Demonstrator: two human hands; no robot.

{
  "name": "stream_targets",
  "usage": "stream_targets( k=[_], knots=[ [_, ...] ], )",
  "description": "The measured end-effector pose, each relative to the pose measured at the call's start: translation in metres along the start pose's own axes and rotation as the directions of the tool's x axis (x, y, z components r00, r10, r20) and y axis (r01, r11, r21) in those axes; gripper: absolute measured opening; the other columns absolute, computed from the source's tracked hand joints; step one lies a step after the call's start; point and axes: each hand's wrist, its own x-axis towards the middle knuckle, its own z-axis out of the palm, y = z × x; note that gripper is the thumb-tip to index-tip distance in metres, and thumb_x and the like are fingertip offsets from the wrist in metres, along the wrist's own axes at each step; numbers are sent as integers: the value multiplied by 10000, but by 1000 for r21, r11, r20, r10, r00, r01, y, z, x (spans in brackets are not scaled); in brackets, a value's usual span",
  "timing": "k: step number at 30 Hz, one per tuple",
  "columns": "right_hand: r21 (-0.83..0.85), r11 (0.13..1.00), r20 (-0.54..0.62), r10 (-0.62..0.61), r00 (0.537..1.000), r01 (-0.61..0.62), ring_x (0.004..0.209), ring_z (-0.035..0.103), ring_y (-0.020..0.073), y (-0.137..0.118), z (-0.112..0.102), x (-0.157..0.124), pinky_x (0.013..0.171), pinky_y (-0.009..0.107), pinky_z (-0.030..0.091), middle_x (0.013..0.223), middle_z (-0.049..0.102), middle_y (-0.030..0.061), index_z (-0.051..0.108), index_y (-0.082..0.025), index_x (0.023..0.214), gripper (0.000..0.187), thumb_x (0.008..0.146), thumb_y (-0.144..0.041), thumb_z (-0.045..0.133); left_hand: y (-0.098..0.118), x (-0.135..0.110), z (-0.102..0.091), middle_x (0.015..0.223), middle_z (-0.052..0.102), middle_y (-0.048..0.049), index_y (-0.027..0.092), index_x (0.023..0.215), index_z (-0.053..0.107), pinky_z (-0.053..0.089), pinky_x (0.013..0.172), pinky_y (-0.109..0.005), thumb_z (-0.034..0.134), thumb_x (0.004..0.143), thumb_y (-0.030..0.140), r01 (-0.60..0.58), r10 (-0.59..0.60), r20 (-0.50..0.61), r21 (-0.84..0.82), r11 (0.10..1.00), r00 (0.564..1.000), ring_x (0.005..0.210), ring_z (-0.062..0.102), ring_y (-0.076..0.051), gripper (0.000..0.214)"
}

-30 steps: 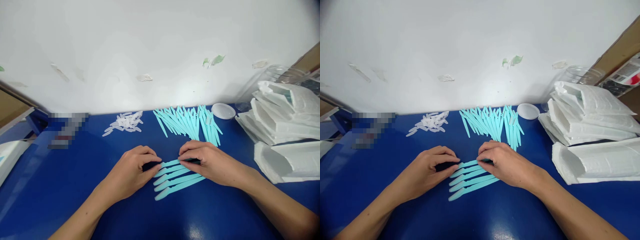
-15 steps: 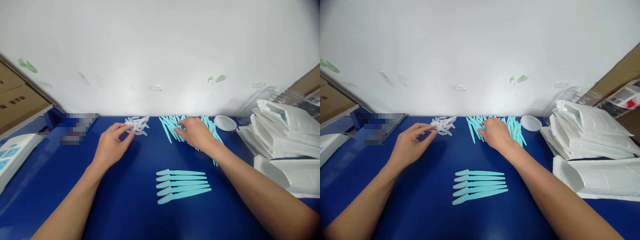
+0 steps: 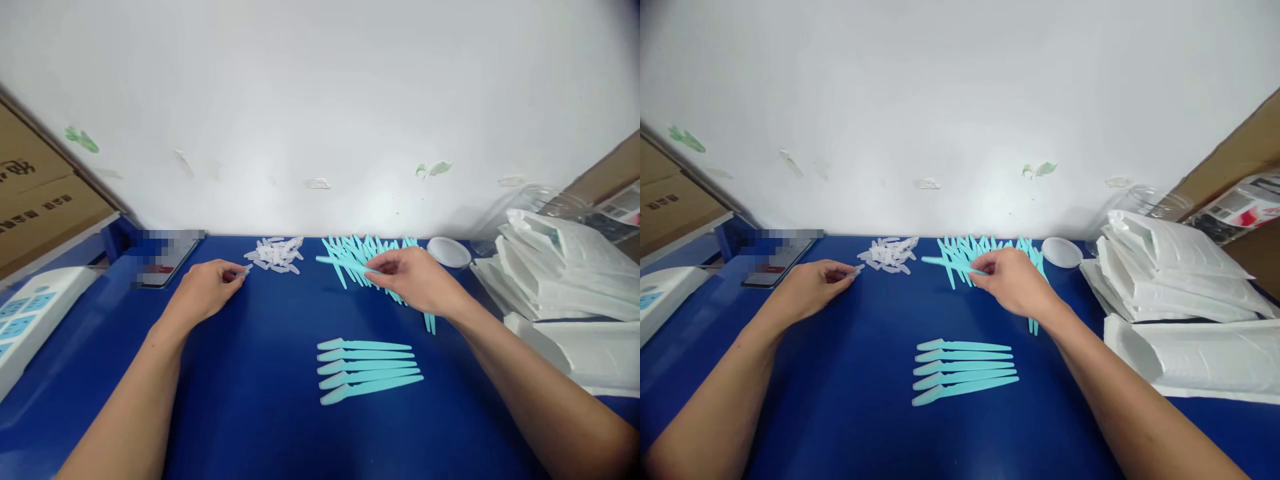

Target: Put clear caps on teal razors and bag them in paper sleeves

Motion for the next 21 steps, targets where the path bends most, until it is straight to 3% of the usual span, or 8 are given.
stream_targets(
  k=[2,5,11,16,19,21],
  knots=[
    [133,991,53,-5,999,-2,811,718,198,5,-3,-22,719,294,539,885,785,7,784,-229,915,231,848,-421,674,-1,0,-1,1006,797,-47,254,1134,771,526,756,-306,611,828,569,-24,24,15,-31,999,1000,892,733,-266,468],
    [207,978,125,-21,992,-5,852,717,209,10,0,-43,761,317,543,929,781,11,766,-237,932,231,875,-431,655,0,-1,-2,999,797,-50,258,1148,772,532,729,-304,652,778,624,-11,11,13,-27,1000,1000,866,736,-273,534],
    [296,955,133,-51,990,10,901,708,212,16,12,-52,797,330,533,974,775,17,743,-232,958,245,915,-440,619,2,-3,-4,895,798,-42,255,994,795,523,653,-301,657,762,656,68,-66,64,-34,997,996,809,734,-273,483],
    [260,964,145,-101,984,61,855,699,186,18,14,-54,759,318,524,983,767,-1,743,-249,987,219,934,-403,597,7,-6,-2,978,793,-63,242,1050,786,545,728,-306,631,833,610,-60,70,129,-84,995,989,850,729,-265,453],
    [240,968,141,-112,984,75,829,700,187,20,14,-54,744,322,525,974,768,-1,749,-252,986,217,933,-394,593,31,-16,3,1121,774,-47,275,1043,791,543,802,-312,597,906,547,-218,229,83,-122,968,970,951,715,-257,361],
    [239,968,137,-106,985,71,835,702,192,21,14,-53,745,323,532,984,772,2,756,-254,984,219,927,-394,598,53,-26,7,1072,784,-22,301,1079,785,546,775,-296,612,925,521,-243,275,123,-226,943,953,926,717,-235,319]
  ],
)
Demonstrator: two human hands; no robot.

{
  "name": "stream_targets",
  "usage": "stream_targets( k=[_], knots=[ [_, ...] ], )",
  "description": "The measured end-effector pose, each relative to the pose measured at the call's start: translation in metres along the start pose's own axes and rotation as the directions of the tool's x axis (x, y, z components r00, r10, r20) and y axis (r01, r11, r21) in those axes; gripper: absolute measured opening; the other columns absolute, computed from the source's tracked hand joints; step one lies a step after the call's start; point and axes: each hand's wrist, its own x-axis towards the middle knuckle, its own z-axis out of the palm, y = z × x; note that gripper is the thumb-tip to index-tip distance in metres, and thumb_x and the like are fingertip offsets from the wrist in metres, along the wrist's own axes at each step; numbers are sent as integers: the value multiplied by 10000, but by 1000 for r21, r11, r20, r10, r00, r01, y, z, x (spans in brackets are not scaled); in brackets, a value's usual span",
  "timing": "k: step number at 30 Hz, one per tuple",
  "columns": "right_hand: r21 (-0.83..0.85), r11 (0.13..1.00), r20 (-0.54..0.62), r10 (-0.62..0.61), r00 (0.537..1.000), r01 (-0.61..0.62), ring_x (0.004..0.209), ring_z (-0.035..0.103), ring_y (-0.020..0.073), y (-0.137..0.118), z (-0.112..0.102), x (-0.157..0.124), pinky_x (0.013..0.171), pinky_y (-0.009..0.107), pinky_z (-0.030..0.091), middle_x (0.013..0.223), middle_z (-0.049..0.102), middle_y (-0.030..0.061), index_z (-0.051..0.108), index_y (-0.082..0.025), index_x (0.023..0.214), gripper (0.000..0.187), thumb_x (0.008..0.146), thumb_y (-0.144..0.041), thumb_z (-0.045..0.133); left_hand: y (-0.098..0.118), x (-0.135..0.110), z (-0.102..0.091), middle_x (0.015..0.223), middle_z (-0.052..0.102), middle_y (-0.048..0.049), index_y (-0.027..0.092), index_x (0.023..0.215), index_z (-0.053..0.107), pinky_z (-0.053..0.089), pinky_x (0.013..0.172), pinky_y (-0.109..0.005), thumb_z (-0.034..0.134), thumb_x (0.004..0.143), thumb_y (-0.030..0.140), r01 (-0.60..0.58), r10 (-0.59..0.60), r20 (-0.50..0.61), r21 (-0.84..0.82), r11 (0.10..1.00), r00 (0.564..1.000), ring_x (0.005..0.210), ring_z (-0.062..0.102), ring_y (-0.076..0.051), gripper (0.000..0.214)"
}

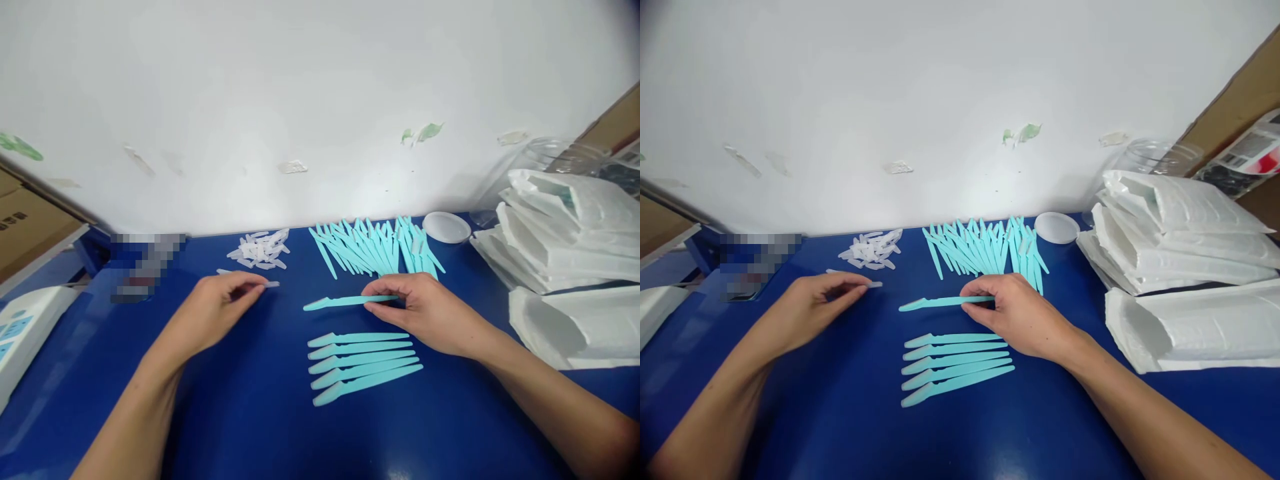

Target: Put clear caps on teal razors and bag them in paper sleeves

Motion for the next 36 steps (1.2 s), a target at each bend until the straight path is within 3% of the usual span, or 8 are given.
stream_targets(
  k=[3,7,14,23,26,30,33,36],
  knots=[
    [-11,1000,-8,7,1000,-7,792,693,179,4,-1,1,708,308,528,952,774,-12,762,-263,981,217,925,-397,601,26,-4,15,992,788,-15,299,1045,802,550,721,-263,671,911,483,-4,24,88,-220,976,996,869,715,-204,263],
    [-15,1000,-12,14,1000,-15,788,690,172,9,-3,2,692,295,513,937,772,-26,769,-273,982,212,934,-396,602,36,-4,21,1019,775,-22,286,936,826,572,716,-235,750,858,447,46,-11,91,-399,916,996,876,721,-189,195],
    [-9,1000,-11,15,1000,-15,823,698,172,9,-3,2,720,287,513,953,772,-35,772,-276,990,206,942,-378,599,32,-2,23,985,795,-47,256,938,834,614,750,-277,799,811,459,104,-95,41,-466,879,995,855,740,-209,242],
    [-19,1000,-13,-8,1000,7,771,685,165,7,-1,3,672,279,507,923,770,-23,775,-273,996,211,942,-374,598,40,-2,43,830,793,-29,253,992,820,588,695,-265,794,816,472,197,-149,133,-532,823,980,781,736,-194,282],
    [-76,994,-18,-84,996,82,747,664,144,4,3,1,667,272,498,942,757,-17,769,-271,991,186,956,-336,598,51,-3,48,829,789,-34,247,984,820,579,656,-277,762,835,484,172,-110,151,-494,852,982,761,727,-204,285],
    [-240,947,48,-207,977,212,682,614,118,3,7,-4,619,280,466,1030,710,25,782,-262,1015,217,984,-301,570,57,-7,46,906,779,-23,305,985,824,533,625,-270,670,916,435,-37,88,176,-272,962,980,750,689,-186,213],
    [-288,920,148,-232,961,267,826,647,161,2,8,-7,690,295,493,1032,677,57,788,-240,1034,206,970,-290,598,58,-11,42,962,761,-26,328,998,819,506,615,-265,637,942,415,-155,182,193,-146,977,964,783,677,-183,209],
    [-263,924,197,-230,953,277,922,652,190,1,6,-11,771,318,509,1015,676,64,777,-237,1072,216,978,-304,595,61,-16,42,1018,741,-31,328,1044,805,473,572,-262,633,946,430,-174,198,228,-121,977,953,763,666,-173,223]
  ],
)
